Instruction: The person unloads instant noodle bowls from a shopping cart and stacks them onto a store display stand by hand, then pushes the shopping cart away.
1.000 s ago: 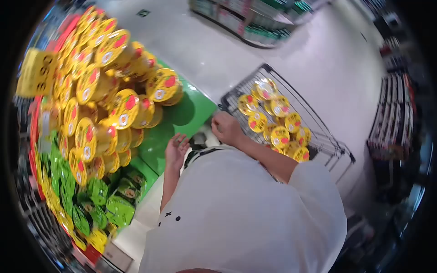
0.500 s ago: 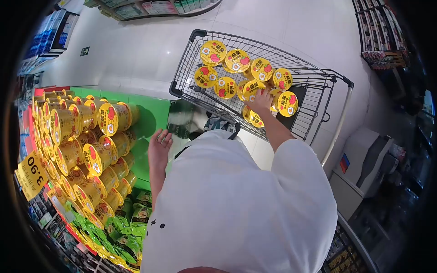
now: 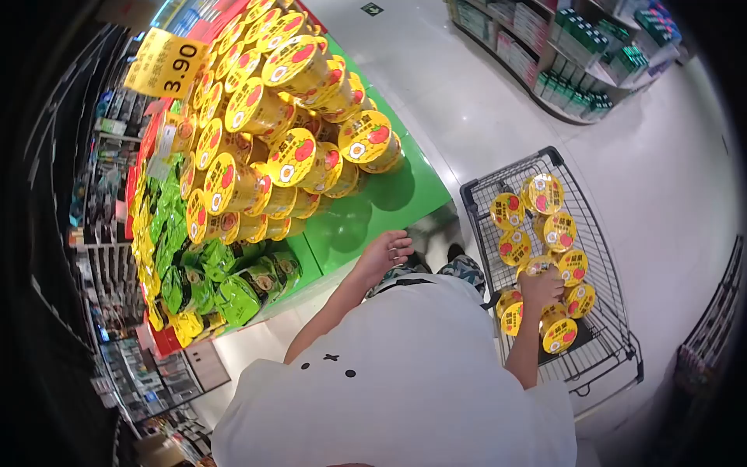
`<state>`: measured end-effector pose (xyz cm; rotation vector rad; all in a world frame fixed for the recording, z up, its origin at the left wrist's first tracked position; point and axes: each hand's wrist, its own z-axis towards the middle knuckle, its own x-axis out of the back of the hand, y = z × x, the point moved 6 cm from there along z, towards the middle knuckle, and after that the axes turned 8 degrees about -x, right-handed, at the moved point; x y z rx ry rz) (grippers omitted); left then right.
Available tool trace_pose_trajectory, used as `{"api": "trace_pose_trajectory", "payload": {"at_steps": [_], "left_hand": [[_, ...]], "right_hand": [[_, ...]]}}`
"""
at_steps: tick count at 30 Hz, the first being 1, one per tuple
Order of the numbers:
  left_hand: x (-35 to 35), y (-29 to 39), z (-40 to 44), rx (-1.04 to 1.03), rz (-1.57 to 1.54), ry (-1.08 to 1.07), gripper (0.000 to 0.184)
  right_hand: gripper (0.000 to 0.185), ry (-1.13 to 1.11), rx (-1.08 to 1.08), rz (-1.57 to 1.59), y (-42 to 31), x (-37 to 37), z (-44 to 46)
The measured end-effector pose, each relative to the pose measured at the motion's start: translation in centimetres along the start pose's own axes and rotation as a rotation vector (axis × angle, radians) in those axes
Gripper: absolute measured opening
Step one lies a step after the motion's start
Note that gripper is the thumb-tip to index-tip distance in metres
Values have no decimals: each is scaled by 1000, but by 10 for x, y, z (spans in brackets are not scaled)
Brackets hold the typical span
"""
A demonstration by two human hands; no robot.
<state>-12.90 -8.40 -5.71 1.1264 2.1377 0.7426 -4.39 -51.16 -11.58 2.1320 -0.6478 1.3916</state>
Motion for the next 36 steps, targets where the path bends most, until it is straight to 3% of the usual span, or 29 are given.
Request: {"api": "trace_pose_trajectory", "payload": {"at_steps": [1,5,7,9,13,17,19,23,25,27,28,29,31,33,34,36], "left_hand": [[6,-5,-1,5,-27,8,42],[14,-17,2,59,-117,43,38],[14,-26,6,50,-175,43,35],[13,-25,9,47,-196,12,40],[12,-11,5,-22,-250,-11,34],[34,-13,1,-66,-328,29,34],[49,-17,-6,-88,-355,91,35],[73,-26,-14,-123,-382,146,37],[82,-32,-15,-128,-373,151,39],[88,-35,-11,-113,-366,169,42],[89,-35,-8,-104,-353,161,42],[90,-36,-5,-110,-352,165,42],[92,-36,-3,-81,-305,141,42],[88,-30,3,-138,-331,124,42],[86,-27,6,-121,-312,115,42],[82,-25,14,-73,-276,110,41]], "right_hand": [[99,23,29,-8,-14,25,-16],[76,288,729,536,-99,125,-82],[78,373,1031,530,-155,172,-123],[80,428,1249,601,-209,218,-171],[84,444,1464,635,-312,269,-244],[91,493,1548,546,-382,275,-287],[99,377,1473,384,-410,253,-289],[98,364,1620,443,-408,236,-287],[91,381,1621,438,-401,235,-284],[81,249,1635,769,-390,240,-274],[62,268,1588,842,-381,240,-267],[62,269,1563,847,-373,235,-259],[47,144,1405,1059,-351,222,-223],[25,180,1256,1120,-316,190,-181],[15,60,1113,1175,-300,162,-154],[16,24,938,1043,-248,107,-105]]}}
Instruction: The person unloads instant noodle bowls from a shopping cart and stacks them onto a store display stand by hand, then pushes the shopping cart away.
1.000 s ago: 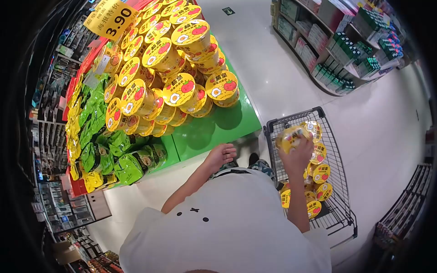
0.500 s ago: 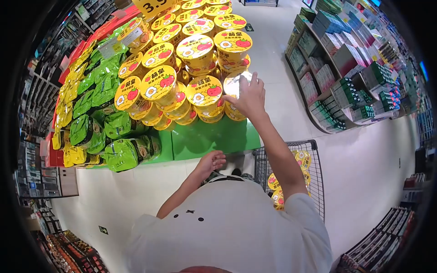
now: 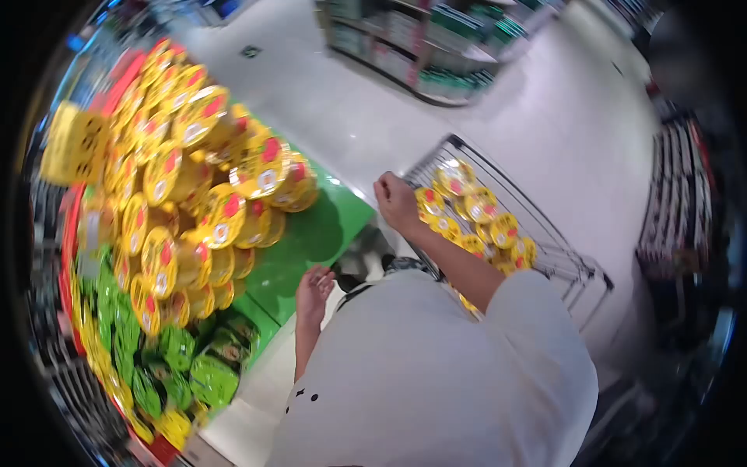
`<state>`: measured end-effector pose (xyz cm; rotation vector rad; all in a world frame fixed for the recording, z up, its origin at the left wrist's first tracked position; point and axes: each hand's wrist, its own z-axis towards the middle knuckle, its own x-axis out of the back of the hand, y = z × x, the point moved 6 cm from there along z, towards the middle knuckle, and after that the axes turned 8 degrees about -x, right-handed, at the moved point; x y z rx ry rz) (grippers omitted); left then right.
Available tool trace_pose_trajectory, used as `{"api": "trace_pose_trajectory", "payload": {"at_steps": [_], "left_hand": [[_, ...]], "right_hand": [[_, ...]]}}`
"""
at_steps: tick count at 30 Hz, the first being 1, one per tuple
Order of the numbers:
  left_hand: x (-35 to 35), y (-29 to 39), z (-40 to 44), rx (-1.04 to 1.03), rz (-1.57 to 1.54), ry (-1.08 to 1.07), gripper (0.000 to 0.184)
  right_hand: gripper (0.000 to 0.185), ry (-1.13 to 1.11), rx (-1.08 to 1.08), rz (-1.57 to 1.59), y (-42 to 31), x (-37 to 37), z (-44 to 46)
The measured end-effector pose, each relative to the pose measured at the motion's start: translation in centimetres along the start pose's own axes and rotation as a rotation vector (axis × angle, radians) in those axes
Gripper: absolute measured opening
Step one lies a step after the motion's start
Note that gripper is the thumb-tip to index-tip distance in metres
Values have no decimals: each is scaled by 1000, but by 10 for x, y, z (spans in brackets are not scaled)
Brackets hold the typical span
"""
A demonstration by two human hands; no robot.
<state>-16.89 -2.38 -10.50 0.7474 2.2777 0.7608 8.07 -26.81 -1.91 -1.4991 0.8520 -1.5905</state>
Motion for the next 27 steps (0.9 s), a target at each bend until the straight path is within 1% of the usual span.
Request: {"api": "trace_pose_trajectory", "payload": {"at_steps": [1,2,4,6,7,8,9,10,11,13,14,16,17,19,21,23,24,26,27], "left_hand": [[5,-8,12,7,-23,-69,41],[1,-7,12,28,-21,-94,41],[-10,-2,10,106,75,-49,41],[-14,-5,11,171,160,-72,42],[-19,-4,15,182,206,-81,42],[-26,-2,20,190,228,-93,42],[-32,0,23,188,255,-109,42],[-37,1,25,188,282,-125,42],[-42,2,25,188,308,-137,42],[-60,4,27,174,334,-163,42],[-71,7,28,148,340,-185,43],[-94,7,28,134,367,-204,44],[-102,6,25,128,391,-223,45],[-111,3,23,131,403,-246,43],[-118,-4,20,132,408,-276,41],[-120,-9,16,149,420,-285,41],[-119,-9,13,143,409,-278,41],[-120,-11,10,133,415,-287,41],[-122,-10,9,119,395,-279,41]], "right_hand": [[19,5,-99,-82,31,21,-21],[18,37,-173,-157,63,46,-46],[18,81,-290,-240,119,93,-88],[16,174,-575,-528,183,151,-140],[16,328,-458,-595,203,181,-164],[23,340,-492,-755,223,212,-185],[36,323,-600,-1005,232,238,-204],[52,276,-810,-1026,245,263,-223],[77,239,-937,-1107,262,282,-244],[113,85,-1259,-1068,269,302,-268],[113,82,-1264,-1062,283,307,-280],[139,-118,-1394,-838,317,300,-301],[139,-127,-1389,-837,324,299,-303],[147,-121,-1296,-863,316,308,-301],[145,-116,-1264,-906,316,315,-300],[138,-90,-1150,-929,322,322,-294],[138,-94,-1136,-935,308,323,-281],[131,-140,-1065,-1008,273,321,-242],[126,-79,-979,-1024,253,317,-222]]}}
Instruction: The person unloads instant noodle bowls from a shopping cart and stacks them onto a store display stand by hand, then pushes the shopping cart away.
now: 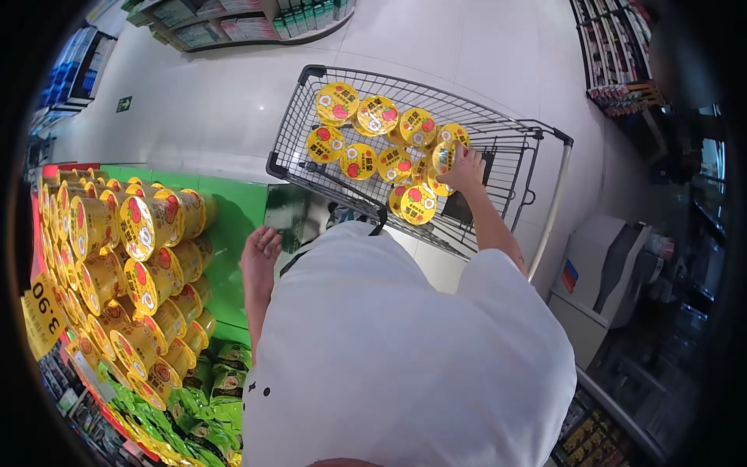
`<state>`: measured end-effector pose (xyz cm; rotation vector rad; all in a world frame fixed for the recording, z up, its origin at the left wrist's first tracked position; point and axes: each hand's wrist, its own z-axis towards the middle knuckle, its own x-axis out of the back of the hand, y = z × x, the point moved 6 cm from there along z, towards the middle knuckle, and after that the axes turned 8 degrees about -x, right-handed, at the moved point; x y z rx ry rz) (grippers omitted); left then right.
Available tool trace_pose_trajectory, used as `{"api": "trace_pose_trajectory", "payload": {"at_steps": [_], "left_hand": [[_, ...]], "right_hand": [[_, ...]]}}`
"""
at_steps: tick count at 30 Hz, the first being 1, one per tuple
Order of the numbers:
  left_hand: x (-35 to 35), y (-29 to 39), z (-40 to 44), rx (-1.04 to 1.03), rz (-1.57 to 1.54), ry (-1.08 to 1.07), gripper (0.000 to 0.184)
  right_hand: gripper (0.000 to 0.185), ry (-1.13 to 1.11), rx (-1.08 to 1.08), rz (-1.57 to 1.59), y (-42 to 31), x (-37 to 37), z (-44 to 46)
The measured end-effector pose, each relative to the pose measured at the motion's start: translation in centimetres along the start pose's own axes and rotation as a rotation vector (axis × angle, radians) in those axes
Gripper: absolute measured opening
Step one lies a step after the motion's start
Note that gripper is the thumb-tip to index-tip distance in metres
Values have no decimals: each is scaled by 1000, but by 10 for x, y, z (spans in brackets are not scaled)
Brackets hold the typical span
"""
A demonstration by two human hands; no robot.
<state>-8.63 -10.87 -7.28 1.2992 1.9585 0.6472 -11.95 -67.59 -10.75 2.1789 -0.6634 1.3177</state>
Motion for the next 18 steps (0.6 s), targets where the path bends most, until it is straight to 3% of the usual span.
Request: {"api": "trace_pose_trajectory", "payload": {"at_steps": [4,7,10,12,14,16,18], "left_hand": [[-24,28,-20,-148,199,-59,43],[-55,61,-42,-362,287,-252,45],[-70,97,-77,-560,391,-323,74],[-57,131,-108,-955,553,-95,89],[-33,144,-123,-978,517,50,92],[1,159,-138,-1067,316,221,90],[9,172,-155,-1142,348,287,87]], "right_hand": [[108,297,347,134,-110,115,-54],[97,99,673,628,-215,170,-119],[97,-71,971,810,-289,183,-213],[99,-110,1192,871,-336,205,-268],[103,110,1412,742,-354,230,-324],[103,82,1535,678,-371,248,-355],[103,46,1617,622,-382,251,-371]]}}
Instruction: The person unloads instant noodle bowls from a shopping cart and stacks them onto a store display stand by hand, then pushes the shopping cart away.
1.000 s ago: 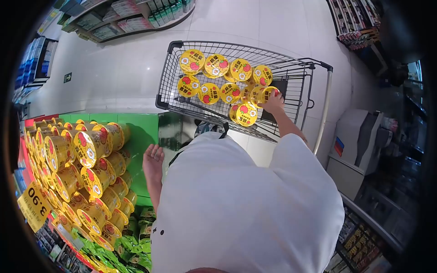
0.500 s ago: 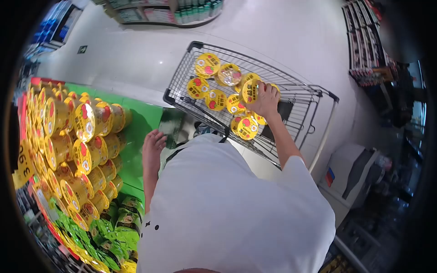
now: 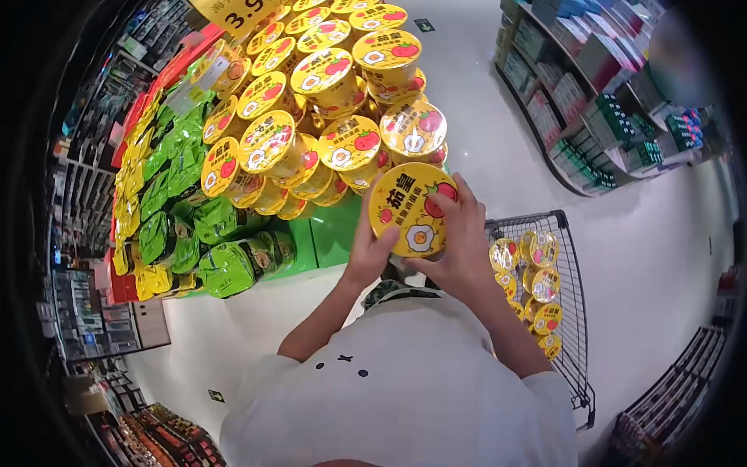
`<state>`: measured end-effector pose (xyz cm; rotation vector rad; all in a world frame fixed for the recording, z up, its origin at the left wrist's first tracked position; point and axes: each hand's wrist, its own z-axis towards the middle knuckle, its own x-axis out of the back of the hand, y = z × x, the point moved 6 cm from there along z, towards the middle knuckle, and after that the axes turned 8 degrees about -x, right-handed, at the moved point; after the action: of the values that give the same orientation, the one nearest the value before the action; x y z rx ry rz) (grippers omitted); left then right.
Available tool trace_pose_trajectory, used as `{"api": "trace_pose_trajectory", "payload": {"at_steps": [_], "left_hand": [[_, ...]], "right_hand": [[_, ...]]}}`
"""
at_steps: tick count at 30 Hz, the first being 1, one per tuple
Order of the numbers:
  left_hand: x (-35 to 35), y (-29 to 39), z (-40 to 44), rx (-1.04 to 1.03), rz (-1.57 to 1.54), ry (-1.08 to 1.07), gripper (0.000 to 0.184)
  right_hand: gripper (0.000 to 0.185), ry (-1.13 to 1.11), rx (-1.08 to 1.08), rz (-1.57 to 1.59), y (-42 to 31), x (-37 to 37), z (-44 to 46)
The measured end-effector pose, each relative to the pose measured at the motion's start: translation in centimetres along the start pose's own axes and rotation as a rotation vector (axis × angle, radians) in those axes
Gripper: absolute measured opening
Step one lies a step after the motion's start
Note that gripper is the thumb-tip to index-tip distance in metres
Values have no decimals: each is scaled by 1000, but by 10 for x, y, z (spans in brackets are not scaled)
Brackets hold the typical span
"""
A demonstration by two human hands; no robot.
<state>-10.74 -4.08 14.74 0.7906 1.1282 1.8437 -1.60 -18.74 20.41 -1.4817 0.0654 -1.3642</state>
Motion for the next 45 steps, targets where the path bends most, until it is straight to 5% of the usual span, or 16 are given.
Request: {"api": "trace_pose_trajectory", "payload": {"at_steps": [4,7,10,14,17,19,25,29,32,40,41,45], "left_hand": [[66,-12,31,209,-213,153,67],[89,-6,63,227,-190,212,63],[98,3,76,106,-213,314,62],[108,-45,37,143,136,489,51],[91,-99,10,250,398,543,63],[79,-94,13,43,480,572,85],[81,-112,31,23,546,747,105],[91,-114,44,5,437,796,104],[95,-104,50,-7,532,841,95],[95,-88,57,-236,199,895,85],[96,-81,56,-239,405,853,84],[97,-110,28,-107,441,823,100]], "right_hand": [[89,-63,330,-64,-44,-13,58],[76,-2,416,417,-54,-33,112],[73,34,292,462,-50,-55,152],[75,127,300,339,-76,-75,164],[75,118,286,246,-70,-102,172],[75,102,305,196,-69,-112,167],[72,84,309,193,-67,-120,166],[72,143,428,63,-73,-113,162],[72,151,421,-17,-74,-114,158],[77,191,311,38,-72,-115,157],[77,167,285,20,-70,-116,153],[63,281,415,-72,-83,-84,126]]}}
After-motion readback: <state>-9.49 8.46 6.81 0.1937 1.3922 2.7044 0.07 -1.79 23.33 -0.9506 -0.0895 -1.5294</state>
